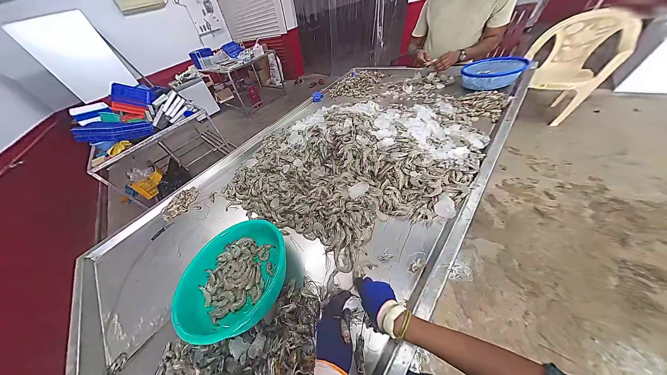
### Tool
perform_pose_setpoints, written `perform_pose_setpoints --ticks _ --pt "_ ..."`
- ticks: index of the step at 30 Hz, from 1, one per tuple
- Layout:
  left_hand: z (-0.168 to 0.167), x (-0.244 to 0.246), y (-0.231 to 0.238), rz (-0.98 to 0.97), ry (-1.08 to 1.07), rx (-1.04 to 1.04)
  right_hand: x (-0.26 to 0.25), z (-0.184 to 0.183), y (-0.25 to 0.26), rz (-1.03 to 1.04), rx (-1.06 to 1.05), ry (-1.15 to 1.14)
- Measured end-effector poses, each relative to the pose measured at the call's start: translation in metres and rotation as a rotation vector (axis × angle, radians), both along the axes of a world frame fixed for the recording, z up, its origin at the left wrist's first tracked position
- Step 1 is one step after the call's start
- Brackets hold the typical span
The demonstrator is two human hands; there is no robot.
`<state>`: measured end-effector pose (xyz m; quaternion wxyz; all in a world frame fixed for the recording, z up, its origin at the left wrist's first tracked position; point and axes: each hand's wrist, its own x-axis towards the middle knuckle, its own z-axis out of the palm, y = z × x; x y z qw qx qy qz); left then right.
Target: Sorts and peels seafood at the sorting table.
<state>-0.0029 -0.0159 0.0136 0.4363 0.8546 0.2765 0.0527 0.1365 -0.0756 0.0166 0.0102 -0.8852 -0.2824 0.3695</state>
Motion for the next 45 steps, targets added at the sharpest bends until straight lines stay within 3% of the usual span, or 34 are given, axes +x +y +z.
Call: perform_pose_setpoints --ticks 5,8,11,15,19,22,26,31,33,36,39,45 --pt "-0.017 0.011 -0.024 0.010 0.051 0.066 -0.029 0.027 -0.028 0.168 -0.002 0.021" --pt "0.003 0.021 -0.030 0.139 0.320 0.028 -0.032 0.021 -0.031 0.295 0.140 -0.172" --pt "0.012 0.023 -0.023 0.064 0.482 -0.068 -0.025 0.010 -0.032 0.422 0.226 -0.279" --pt "0.015 0.017 -0.007 0.009 0.393 -0.157 0.030 -0.009 -0.028 0.324 0.324 -0.384" --pt "0.002 0.000 0.012 0.091 0.130 -0.308 0.082 0.010 -0.041 0.182 0.334 -0.364" --pt "-0.007 -0.010 0.017 0.243 -0.049 -0.359 0.035 0.021 -0.036 0.252 0.166 -0.106" --pt "-0.002 -0.023 0.014 0.345 -0.160 -0.278 -0.045 -0.003 -0.013 0.253 -0.002 0.066" --pt "0.001 -0.038 0.008 0.024 0.009 -0.160 -0.069 0.022 -0.016 0.388 -0.006 0.071" --pt "0.001 -0.034 -0.003 0.043 0.016 -0.157 -0.059 0.029 -0.016 0.375 0.082 0.003" --pt "0.018 -0.016 -0.007 0.143 0.281 -0.092 -0.052 0.035 -0.012 0.414 0.151 -0.101" --pt "0.031 -0.006 -0.007 0.106 0.444 -0.084 -0.046 0.027 -0.014 0.464 0.185 -0.223" --pt "0.023 -0.010 -0.001 0.099 0.224 -0.311 -0.018 0.024 -0.021 0.375 0.275 -0.326"
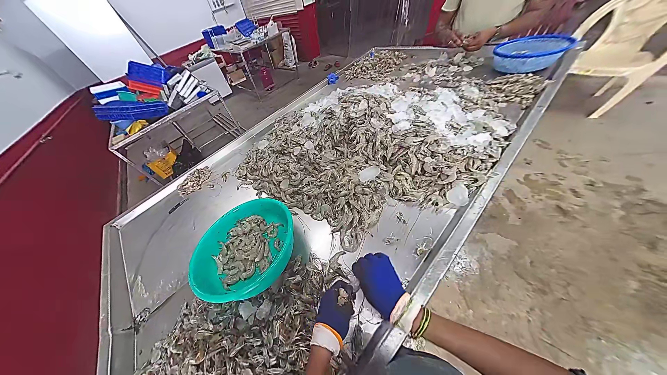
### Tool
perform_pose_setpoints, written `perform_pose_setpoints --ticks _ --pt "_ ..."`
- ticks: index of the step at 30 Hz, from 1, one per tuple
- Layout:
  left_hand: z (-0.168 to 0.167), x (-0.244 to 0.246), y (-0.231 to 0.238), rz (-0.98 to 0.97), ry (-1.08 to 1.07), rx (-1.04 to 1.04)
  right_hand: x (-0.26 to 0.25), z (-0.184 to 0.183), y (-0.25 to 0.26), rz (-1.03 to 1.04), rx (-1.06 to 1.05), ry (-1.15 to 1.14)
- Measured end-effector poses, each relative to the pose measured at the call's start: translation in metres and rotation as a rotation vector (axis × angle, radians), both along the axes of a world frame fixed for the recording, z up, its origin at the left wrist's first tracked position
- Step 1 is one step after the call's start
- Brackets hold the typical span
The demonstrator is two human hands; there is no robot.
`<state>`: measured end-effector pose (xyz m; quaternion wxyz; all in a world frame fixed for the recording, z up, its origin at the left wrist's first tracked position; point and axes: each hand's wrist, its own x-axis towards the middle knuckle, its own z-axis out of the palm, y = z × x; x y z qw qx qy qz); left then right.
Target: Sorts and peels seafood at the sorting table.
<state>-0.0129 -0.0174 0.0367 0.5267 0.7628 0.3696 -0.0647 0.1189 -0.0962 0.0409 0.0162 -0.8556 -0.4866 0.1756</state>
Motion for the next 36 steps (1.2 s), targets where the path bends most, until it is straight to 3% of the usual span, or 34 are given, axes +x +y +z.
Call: perform_pose_setpoints --ticks 4,6,10,12,15,18,20,26,30,34,36 --pt "-0.007 -0.020 0.010 0.019 -0.209 0.002 0.049 -0.007 -0.009 0.032 -0.242 0.105" --pt "-0.016 -0.025 0.016 0.032 -0.341 -0.039 0.050 -0.006 0.003 0.048 -0.211 0.190" --pt "-0.023 -0.029 0.011 0.392 -0.579 -0.039 0.016 -0.017 0.064 -0.120 -0.148 0.266" --pt "-0.024 -0.034 0.016 0.422 -0.550 0.080 -0.009 -0.032 0.081 -0.167 -0.168 0.295" --pt "-0.027 -0.041 0.025 0.268 -0.387 0.297 -0.039 -0.025 0.069 -0.163 -0.274 0.394" --pt "-0.034 -0.036 0.024 0.091 -0.327 0.279 -0.043 -0.003 0.047 -0.101 -0.308 0.397" --pt "-0.034 -0.024 0.015 0.095 -0.320 0.311 -0.040 0.011 0.037 -0.072 -0.237 0.356" --pt "0.015 0.017 0.000 0.022 0.169 0.258 -0.019 0.012 0.019 0.042 -0.093 0.119" --pt "0.005 0.014 0.010 0.001 0.010 0.025 0.011 0.001 0.006 0.046 -0.029 0.005" --pt "-0.004 -0.006 0.019 0.058 -0.236 -0.146 0.080 -0.011 0.000 0.074 -0.238 0.093" --pt "-0.011 -0.006 0.022 0.063 -0.306 -0.196 0.103 -0.014 0.018 0.134 -0.137 0.105"
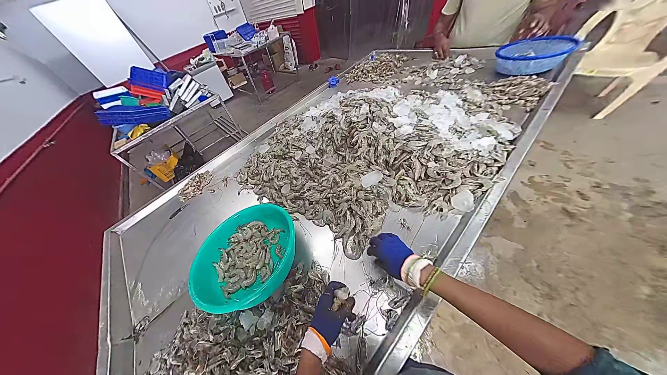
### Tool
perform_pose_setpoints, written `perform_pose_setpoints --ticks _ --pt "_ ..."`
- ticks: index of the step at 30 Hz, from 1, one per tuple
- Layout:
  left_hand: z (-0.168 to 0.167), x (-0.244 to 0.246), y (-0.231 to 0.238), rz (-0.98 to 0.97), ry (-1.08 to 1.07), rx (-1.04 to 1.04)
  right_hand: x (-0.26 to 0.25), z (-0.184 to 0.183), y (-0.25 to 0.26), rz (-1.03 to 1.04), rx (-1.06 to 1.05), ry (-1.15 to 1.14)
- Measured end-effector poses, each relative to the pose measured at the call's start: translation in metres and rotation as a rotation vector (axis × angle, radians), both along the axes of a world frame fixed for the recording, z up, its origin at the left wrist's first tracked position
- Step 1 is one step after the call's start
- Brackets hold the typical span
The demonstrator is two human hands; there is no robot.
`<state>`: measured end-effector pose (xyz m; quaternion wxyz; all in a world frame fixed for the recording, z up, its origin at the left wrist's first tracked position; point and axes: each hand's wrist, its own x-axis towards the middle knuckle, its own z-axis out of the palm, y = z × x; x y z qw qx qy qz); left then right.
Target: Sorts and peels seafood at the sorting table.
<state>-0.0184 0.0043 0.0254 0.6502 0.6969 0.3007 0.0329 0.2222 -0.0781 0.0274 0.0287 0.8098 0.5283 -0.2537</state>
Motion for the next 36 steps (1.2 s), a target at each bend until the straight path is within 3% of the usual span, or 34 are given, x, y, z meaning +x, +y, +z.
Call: perform_pose_setpoints --ticks 4,8,11,14,17,20,24,28,32,36 --pt "-0.001 0.006 -0.010 0.205 -0.098 0.034 0.003 -0.026 0.048 0.027 0.110 -0.028" --pt "-0.011 -0.003 -0.002 0.291 -0.068 0.273 -0.063 -0.044 0.039 0.028 0.117 0.002" --pt "-0.018 -0.006 0.000 0.208 0.097 0.427 -0.102 -0.042 0.019 0.105 0.117 -0.032" --pt "-0.017 0.000 -0.009 0.116 0.213 0.423 -0.125 -0.002 0.005 0.028 0.070 -0.003" --pt "-0.006 0.016 -0.027 0.117 0.336 0.453 -0.128 0.013 -0.004 -0.075 0.038 -0.026" --pt "0.007 0.026 -0.028 -0.049 0.539 0.431 -0.119 0.004 -0.014 -0.069 0.093 -0.045" --pt "0.000 0.020 -0.021 -0.064 0.315 0.261 -0.095 -0.006 -0.023 0.011 0.214 -0.121" --pt "0.004 0.005 -0.017 0.015 0.085 0.124 -0.038 -0.004 -0.019 -0.038 -0.040 -0.041" --pt "-0.006 -0.001 -0.006 0.005 -0.022 0.122 -0.002 0.001 0.022 -0.373 -0.124 -0.038" --pt "-0.012 0.002 -0.006 0.166 -0.071 0.284 -0.031 -0.034 0.072 -0.599 -0.029 0.035"
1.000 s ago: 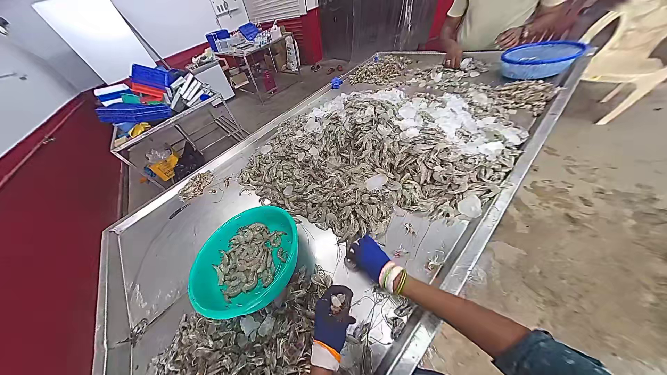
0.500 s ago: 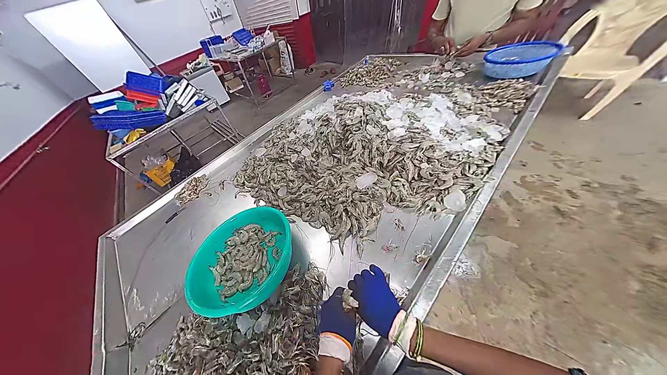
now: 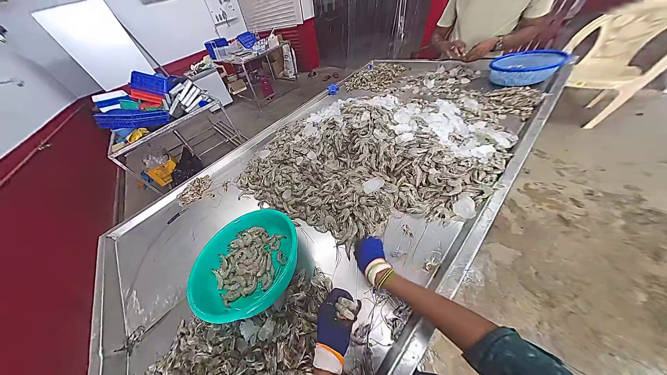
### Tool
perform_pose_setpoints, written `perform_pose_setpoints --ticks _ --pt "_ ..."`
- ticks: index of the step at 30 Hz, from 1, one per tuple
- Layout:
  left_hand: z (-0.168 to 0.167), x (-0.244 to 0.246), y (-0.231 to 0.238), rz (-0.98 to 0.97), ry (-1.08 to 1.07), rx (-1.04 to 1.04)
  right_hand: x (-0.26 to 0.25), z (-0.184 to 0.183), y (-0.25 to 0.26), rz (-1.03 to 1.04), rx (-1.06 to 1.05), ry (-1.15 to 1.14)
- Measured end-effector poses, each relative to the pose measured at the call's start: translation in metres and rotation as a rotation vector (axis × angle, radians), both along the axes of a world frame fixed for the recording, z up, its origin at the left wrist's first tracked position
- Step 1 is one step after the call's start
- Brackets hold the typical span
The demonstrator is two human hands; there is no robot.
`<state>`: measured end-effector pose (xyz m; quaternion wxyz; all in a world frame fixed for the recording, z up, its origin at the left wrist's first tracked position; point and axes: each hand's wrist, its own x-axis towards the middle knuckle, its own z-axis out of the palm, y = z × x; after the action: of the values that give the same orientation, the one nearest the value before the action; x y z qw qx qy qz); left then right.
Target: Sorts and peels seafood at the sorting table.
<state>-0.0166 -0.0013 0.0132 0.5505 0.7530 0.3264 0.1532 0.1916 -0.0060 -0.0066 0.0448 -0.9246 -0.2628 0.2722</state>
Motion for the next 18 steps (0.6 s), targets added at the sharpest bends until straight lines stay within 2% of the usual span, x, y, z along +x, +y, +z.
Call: perform_pose_setpoints --ticks 3,6,9,11,14,18 --pt "-0.003 -0.003 0.004 0.145 0.027 0.098 -0.049 0.000 -0.011 0.301 -0.023 0.051" --pt "-0.005 -0.002 0.011 0.101 0.192 0.165 -0.077 0.020 -0.040 0.504 -0.061 0.178" --pt "-0.001 0.006 0.005 0.047 0.214 0.151 -0.083 0.050 -0.063 0.475 0.034 0.228" --pt "0.010 0.013 -0.001 0.039 0.276 0.131 -0.082 0.057 -0.073 0.482 0.089 0.105" --pt "0.021 0.023 -0.008 -0.031 0.388 0.094 -0.082 0.050 -0.082 0.518 0.163 -0.107" --pt "0.037 0.025 -0.006 -0.166 0.524 -0.019 -0.070 0.035 -0.089 0.495 0.207 -0.190"
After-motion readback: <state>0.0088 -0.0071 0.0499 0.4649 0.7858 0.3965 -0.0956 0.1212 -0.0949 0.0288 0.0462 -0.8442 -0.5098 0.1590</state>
